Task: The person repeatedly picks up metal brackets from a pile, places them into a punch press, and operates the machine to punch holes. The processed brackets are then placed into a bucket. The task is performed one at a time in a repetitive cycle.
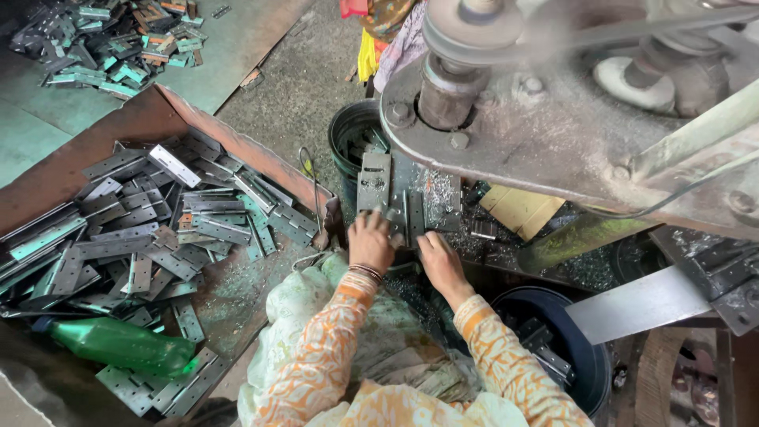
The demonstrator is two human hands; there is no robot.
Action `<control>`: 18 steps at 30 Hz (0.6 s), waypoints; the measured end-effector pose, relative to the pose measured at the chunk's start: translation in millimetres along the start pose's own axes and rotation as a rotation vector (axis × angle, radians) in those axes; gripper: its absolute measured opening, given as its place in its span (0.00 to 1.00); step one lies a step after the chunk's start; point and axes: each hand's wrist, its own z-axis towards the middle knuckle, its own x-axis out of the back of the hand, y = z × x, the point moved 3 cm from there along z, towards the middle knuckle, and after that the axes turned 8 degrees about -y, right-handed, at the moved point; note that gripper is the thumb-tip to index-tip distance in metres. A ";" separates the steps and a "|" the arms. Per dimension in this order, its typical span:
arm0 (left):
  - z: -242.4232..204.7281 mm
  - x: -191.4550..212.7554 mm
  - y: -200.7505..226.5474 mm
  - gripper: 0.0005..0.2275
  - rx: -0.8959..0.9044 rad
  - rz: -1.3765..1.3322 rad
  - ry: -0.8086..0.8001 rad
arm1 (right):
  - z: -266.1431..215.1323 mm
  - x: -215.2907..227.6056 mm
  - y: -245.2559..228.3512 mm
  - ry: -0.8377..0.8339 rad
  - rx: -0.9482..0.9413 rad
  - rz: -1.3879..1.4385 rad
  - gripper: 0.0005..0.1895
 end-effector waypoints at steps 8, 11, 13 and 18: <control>17.6 -49.2 7.1 0.24 -0.101 0.418 -0.256 | -41.4 8.2 1.1 -0.194 -0.203 0.111 0.30; 22.7 -56.9 1.4 0.20 -0.085 0.414 -0.285 | -88.2 -8.7 7.8 -0.464 -0.482 0.152 0.35; 25.5 -56.0 -0.5 0.19 -0.081 0.390 -0.273 | -116.2 -34.8 15.2 -0.572 -0.646 0.170 0.39; 23.5 -50.9 4.5 0.21 -0.079 0.321 -0.239 | -158.0 -113.8 39.7 -0.450 -0.704 0.209 0.39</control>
